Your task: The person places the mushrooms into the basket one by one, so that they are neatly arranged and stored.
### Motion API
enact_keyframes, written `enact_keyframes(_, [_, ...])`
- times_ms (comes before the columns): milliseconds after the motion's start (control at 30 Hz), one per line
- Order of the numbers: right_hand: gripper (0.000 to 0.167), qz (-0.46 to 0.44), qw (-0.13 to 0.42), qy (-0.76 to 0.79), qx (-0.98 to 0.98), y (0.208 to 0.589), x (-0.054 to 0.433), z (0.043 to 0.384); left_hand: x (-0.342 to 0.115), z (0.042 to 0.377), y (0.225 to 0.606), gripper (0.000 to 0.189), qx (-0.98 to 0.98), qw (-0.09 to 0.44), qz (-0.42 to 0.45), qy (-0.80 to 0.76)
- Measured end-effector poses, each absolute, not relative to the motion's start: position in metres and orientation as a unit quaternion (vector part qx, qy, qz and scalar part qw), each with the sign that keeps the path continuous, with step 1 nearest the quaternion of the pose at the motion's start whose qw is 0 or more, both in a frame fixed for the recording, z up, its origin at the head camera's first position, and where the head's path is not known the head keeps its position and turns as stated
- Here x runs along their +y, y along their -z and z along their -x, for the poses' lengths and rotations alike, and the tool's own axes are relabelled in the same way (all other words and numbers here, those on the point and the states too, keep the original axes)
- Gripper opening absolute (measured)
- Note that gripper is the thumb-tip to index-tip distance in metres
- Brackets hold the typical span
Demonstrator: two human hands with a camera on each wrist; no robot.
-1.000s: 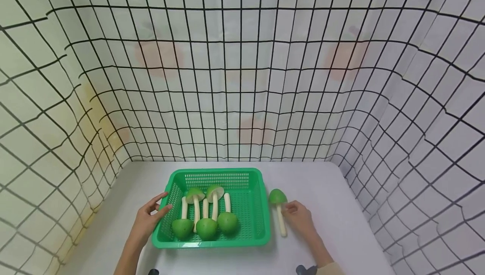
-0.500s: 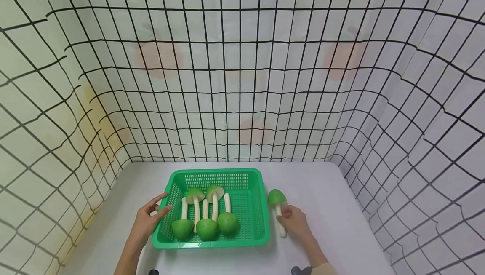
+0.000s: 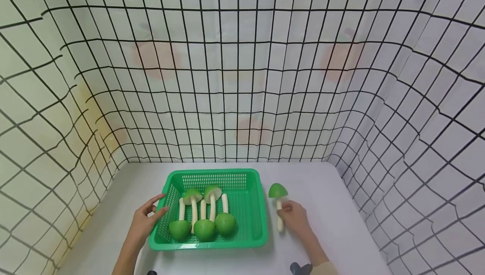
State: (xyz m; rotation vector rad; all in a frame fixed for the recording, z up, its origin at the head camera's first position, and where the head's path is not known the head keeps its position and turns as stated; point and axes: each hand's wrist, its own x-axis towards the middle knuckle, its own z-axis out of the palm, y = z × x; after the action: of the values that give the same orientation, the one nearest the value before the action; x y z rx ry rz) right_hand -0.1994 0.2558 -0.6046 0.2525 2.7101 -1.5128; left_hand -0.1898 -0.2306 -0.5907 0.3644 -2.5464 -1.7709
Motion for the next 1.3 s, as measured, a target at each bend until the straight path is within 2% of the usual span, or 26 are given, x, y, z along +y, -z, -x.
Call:
enact_keyframes(700, [0.032, -0.072, -0.009, 0.562, 0.824, 0.544, 0.238, 0.213, -0.227, 0.192, 0.592, 0.052, -0.806, 0.02, -0.128, 0.578])
enact_keyframes(1300, [0.031, -0.041, 0.008, 0.599, 0.8, 0.543, 0.205, 0.217, -0.227, 0.19, 0.593, 0.052, -0.794, 0.009, -0.132, 0.593])
